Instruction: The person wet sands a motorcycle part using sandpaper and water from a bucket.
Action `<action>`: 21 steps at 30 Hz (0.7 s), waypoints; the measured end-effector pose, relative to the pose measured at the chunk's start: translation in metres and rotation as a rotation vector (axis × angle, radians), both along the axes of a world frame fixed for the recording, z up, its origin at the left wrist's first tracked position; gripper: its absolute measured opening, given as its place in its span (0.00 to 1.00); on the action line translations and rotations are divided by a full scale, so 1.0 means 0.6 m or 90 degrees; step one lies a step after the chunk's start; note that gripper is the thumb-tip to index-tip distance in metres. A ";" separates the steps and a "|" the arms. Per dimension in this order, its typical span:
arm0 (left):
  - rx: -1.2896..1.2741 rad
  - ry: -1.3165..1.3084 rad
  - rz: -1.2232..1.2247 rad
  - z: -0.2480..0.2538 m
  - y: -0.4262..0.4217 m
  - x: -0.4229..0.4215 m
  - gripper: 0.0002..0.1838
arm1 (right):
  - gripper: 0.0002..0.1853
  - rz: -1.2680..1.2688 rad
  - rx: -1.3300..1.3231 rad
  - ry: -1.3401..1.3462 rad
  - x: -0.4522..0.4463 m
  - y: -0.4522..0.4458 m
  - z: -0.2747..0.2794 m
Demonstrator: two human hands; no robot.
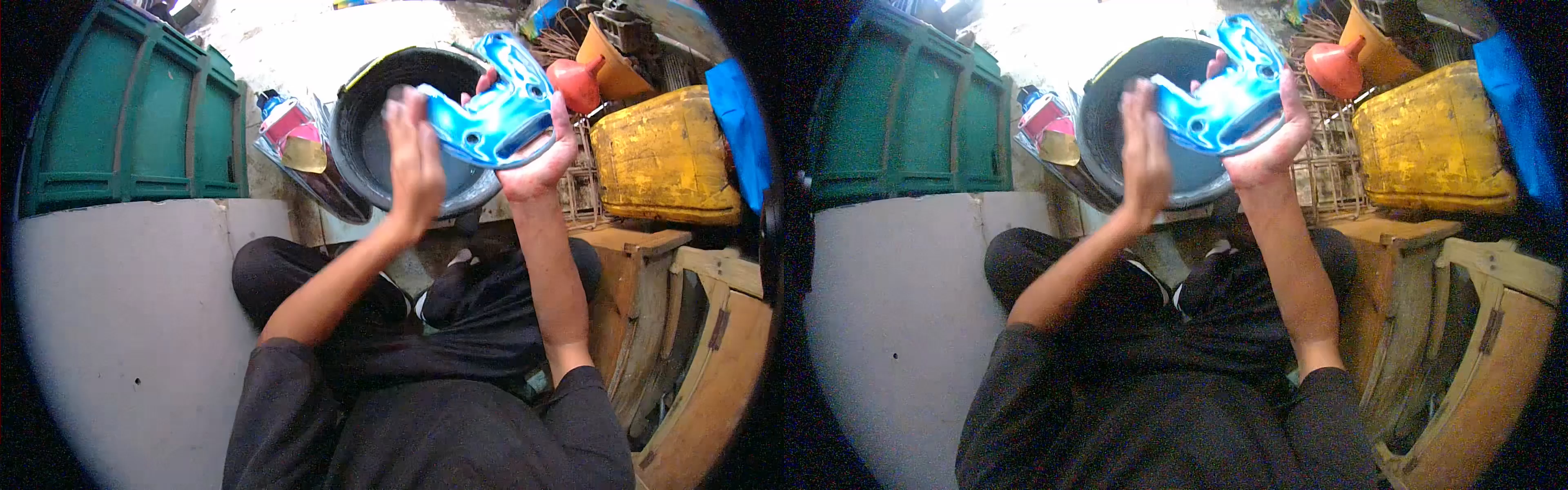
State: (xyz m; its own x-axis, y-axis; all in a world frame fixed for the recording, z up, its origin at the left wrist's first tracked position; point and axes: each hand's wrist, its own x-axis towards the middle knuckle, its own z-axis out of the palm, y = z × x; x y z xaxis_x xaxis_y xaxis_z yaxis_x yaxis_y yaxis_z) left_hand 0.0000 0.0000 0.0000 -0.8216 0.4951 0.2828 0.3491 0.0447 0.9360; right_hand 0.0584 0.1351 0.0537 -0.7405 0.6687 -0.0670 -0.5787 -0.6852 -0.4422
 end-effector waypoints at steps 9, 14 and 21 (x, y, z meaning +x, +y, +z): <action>-0.007 0.128 -0.068 0.015 0.006 0.005 0.22 | 0.35 0.024 -0.007 -0.011 0.008 0.002 0.003; 0.041 0.263 -0.202 0.014 0.010 -0.024 0.21 | 0.37 0.028 -0.009 0.029 0.001 0.010 0.003; 0.060 0.252 -0.121 0.012 0.014 -0.036 0.19 | 0.36 0.004 -0.004 0.013 0.003 0.021 -0.016</action>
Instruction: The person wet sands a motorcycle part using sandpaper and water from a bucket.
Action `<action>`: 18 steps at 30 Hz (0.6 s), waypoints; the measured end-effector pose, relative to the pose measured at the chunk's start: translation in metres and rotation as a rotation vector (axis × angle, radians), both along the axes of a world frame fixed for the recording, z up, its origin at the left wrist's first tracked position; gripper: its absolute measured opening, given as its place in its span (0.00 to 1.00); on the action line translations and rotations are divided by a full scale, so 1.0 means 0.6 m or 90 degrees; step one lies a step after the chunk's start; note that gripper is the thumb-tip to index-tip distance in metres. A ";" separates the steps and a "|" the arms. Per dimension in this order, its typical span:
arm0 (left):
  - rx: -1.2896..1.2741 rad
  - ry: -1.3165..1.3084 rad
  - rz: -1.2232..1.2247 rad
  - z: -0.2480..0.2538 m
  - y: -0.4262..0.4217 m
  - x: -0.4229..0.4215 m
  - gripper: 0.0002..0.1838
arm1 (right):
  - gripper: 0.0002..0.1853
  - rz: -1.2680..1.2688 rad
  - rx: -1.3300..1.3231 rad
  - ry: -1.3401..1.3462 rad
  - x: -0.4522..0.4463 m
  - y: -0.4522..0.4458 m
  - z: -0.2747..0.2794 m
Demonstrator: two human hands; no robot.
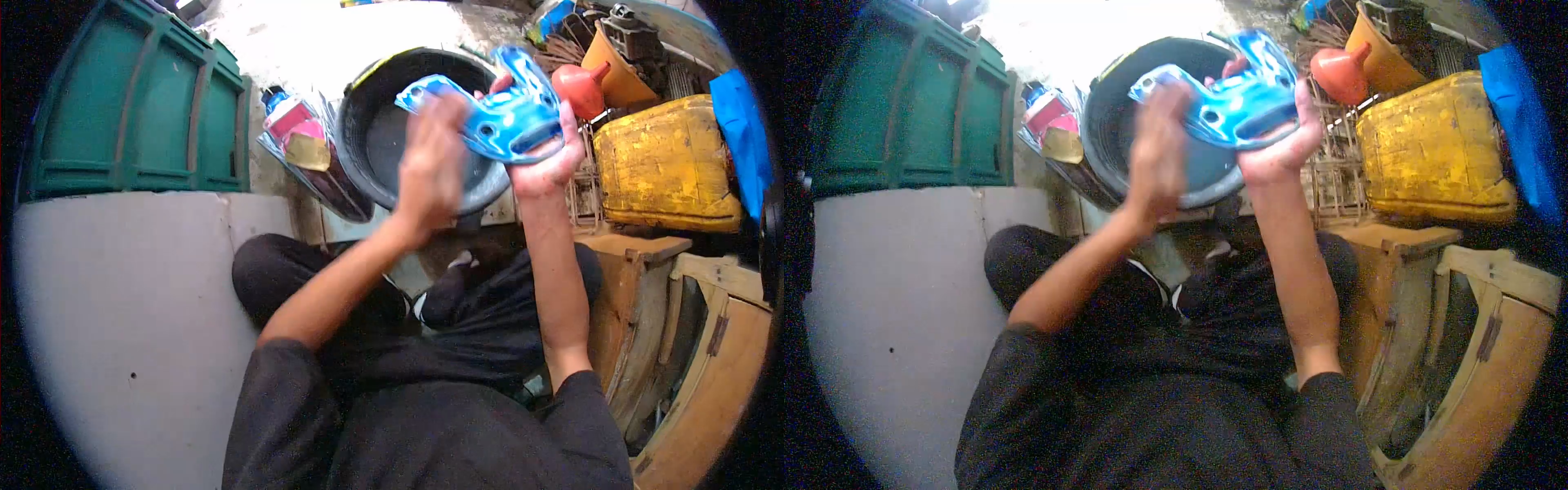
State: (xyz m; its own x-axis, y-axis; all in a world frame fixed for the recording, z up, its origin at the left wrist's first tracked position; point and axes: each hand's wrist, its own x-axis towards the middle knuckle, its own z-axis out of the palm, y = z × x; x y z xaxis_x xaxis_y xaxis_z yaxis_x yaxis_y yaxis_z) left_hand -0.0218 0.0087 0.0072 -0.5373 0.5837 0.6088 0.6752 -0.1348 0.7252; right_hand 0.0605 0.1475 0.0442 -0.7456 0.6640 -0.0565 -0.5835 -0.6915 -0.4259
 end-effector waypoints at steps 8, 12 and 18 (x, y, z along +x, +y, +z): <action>0.019 0.011 0.027 -0.003 0.002 -0.002 0.20 | 0.37 0.018 -0.081 -0.005 0.000 -0.003 0.010; -0.051 -0.152 0.083 0.021 -0.005 0.002 0.22 | 0.37 0.037 -0.081 -0.003 0.002 -0.005 0.013; -0.053 -0.055 0.081 -0.013 0.008 -0.006 0.19 | 0.36 0.015 -0.031 -0.014 -0.002 -0.008 0.014</action>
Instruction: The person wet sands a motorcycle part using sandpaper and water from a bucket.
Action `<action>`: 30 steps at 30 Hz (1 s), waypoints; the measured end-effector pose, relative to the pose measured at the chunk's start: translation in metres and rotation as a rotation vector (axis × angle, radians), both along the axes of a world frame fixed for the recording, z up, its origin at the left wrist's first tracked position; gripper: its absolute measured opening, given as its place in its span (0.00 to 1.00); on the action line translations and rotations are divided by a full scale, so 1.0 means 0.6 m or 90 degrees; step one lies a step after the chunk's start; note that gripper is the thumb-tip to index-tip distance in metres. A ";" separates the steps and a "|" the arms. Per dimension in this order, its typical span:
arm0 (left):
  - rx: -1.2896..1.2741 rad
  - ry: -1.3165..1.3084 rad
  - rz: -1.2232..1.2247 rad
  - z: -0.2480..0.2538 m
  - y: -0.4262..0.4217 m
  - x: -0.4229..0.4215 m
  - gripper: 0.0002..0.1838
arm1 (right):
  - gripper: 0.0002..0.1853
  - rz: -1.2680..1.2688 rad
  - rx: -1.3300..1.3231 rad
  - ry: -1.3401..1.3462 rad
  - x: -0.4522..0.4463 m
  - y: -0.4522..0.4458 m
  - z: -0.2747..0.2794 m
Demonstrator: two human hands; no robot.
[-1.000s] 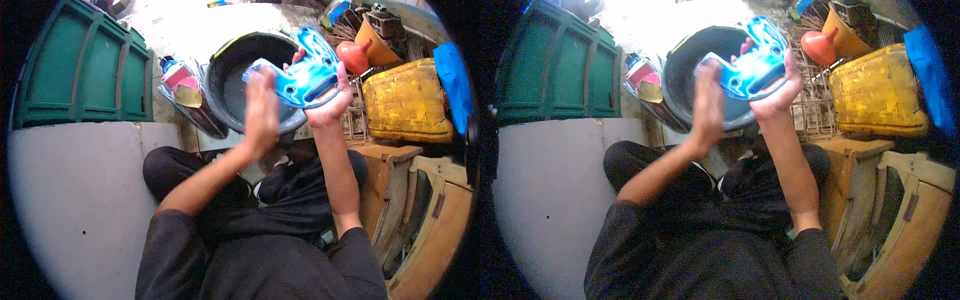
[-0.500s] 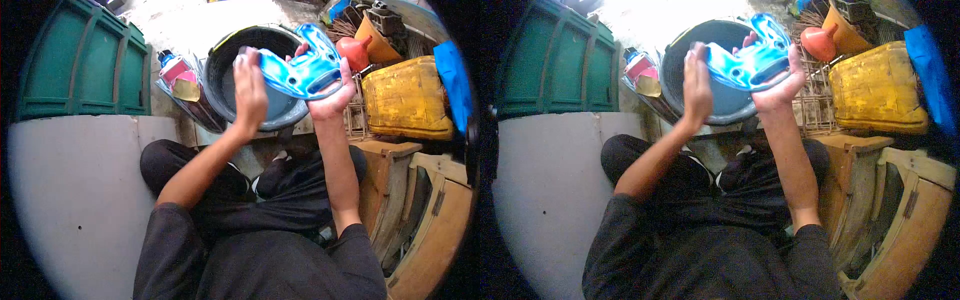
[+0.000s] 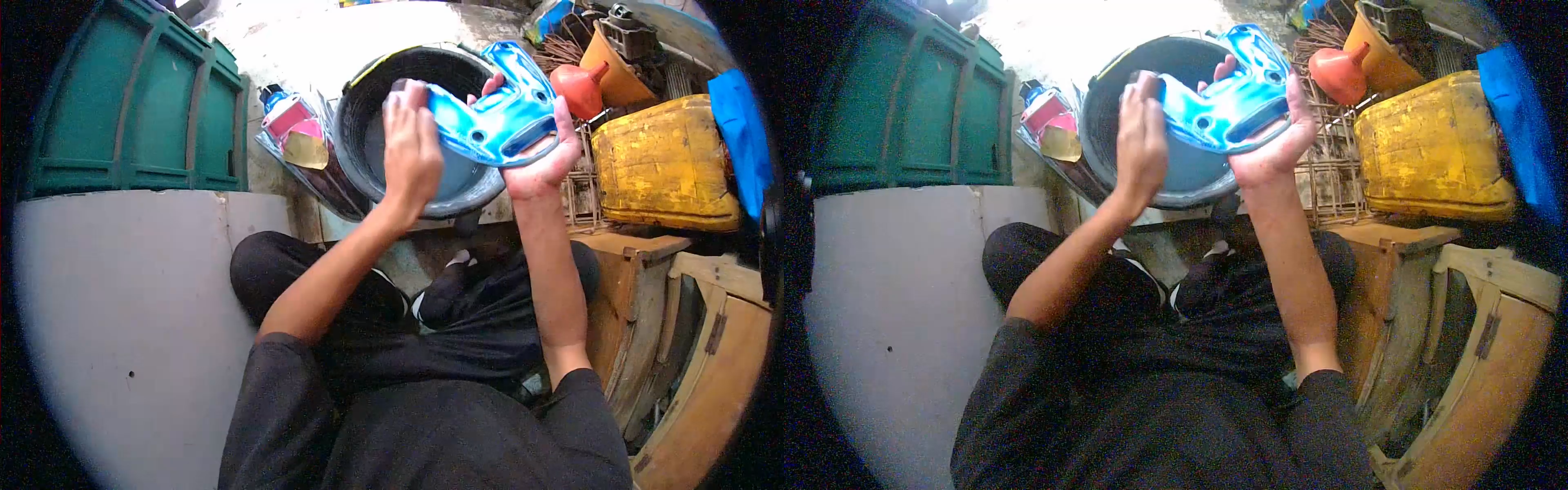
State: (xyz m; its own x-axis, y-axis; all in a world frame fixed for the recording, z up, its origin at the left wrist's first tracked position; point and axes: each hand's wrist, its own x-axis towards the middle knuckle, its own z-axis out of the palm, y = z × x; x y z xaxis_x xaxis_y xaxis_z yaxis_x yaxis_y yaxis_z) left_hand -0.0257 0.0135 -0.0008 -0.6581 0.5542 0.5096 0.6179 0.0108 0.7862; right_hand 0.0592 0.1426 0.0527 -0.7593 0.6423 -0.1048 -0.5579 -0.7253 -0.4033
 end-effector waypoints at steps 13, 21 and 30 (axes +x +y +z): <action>0.004 -0.015 -0.055 0.015 -0.001 -0.009 0.19 | 0.35 0.009 -0.032 0.002 0.003 0.002 0.002; 0.030 -0.020 -0.039 -0.007 -0.005 0.001 0.23 | 0.43 0.020 -0.028 0.029 0.008 0.008 -0.016; -0.122 -0.141 0.047 0.011 0.005 -0.033 0.24 | 0.34 -0.009 -0.003 -0.006 0.000 0.000 -0.004</action>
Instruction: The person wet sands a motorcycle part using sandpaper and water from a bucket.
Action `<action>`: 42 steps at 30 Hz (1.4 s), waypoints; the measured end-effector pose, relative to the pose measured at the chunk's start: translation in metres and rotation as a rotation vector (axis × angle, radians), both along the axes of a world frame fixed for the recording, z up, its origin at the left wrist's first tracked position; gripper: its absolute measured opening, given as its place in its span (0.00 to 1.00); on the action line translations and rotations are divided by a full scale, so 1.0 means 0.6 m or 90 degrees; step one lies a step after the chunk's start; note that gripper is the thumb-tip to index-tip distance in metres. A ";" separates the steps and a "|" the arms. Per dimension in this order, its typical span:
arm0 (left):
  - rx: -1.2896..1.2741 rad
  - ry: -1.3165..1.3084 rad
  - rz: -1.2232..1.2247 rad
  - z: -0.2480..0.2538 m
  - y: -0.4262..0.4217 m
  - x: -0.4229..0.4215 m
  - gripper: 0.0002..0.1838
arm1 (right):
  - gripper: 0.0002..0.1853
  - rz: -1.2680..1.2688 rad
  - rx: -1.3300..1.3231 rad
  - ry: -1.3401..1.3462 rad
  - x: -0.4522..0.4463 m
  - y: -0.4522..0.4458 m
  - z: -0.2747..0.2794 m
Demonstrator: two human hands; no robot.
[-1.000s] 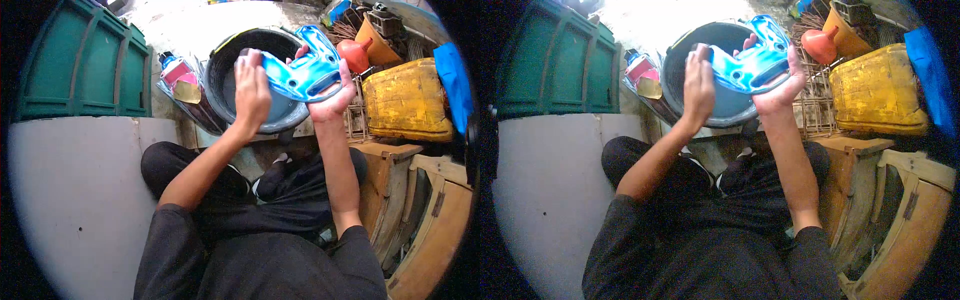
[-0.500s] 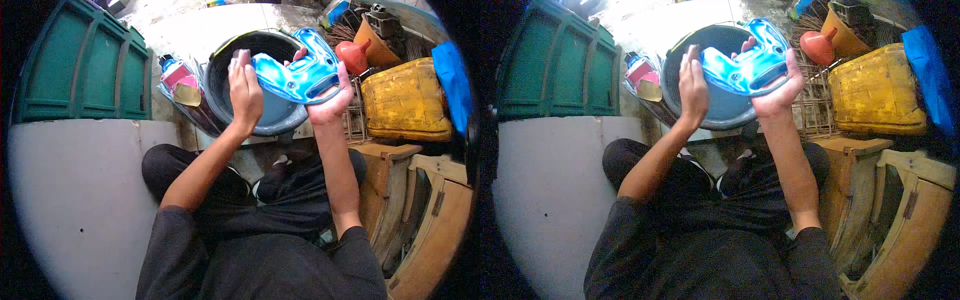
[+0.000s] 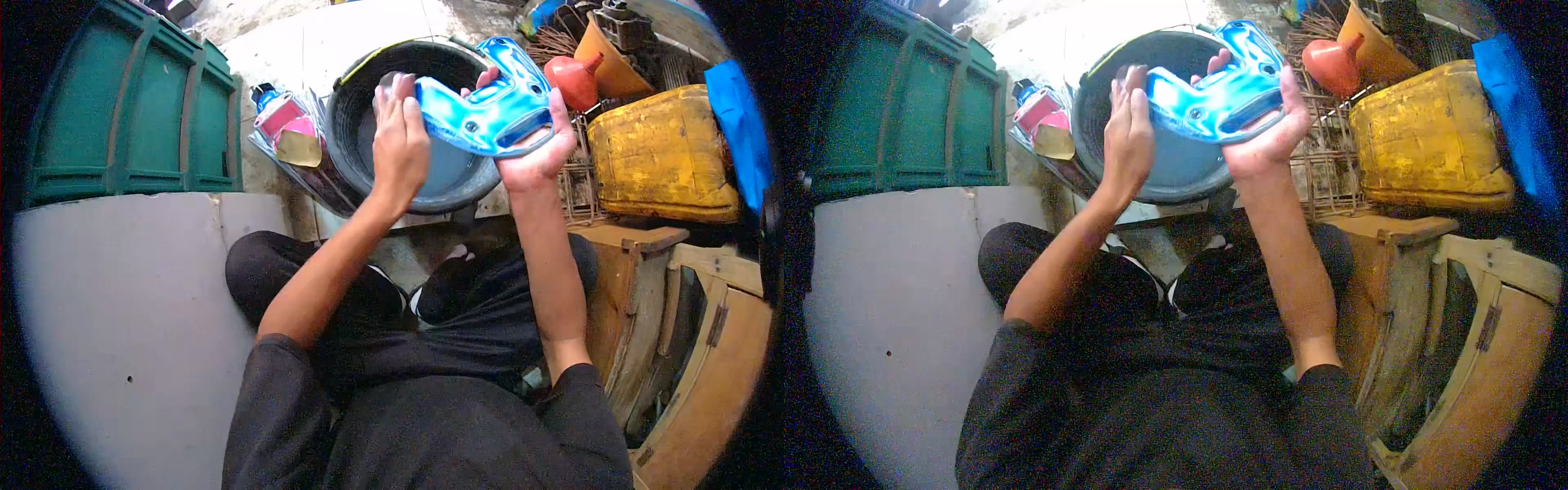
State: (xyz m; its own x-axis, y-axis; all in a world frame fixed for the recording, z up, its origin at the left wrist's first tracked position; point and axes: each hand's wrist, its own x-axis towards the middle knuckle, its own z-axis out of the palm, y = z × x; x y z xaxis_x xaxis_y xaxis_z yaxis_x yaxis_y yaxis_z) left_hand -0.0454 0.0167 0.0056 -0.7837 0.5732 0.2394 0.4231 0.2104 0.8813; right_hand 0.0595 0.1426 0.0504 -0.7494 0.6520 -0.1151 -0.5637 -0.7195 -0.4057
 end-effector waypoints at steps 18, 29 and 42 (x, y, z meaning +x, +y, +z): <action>0.003 0.064 -0.102 -0.001 -0.021 0.051 0.23 | 0.38 -0.003 0.046 -0.028 -0.006 -0.008 -0.007; -0.046 0.262 -0.180 0.013 -0.033 0.060 0.25 | 0.33 0.005 0.020 0.001 0.003 0.009 0.008; 0.033 0.005 -0.101 0.015 -0.022 0.072 0.27 | 0.33 0.023 0.040 0.010 0.000 0.004 0.008</action>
State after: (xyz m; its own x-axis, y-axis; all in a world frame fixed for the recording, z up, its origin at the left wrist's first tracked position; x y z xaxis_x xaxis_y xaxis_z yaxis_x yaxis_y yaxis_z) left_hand -0.0019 0.0034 0.0149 -0.6826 0.6758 0.2781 0.4548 0.0950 0.8855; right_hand 0.0596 0.1449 0.0551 -0.7739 0.6301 -0.0628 -0.5444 -0.7127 -0.4423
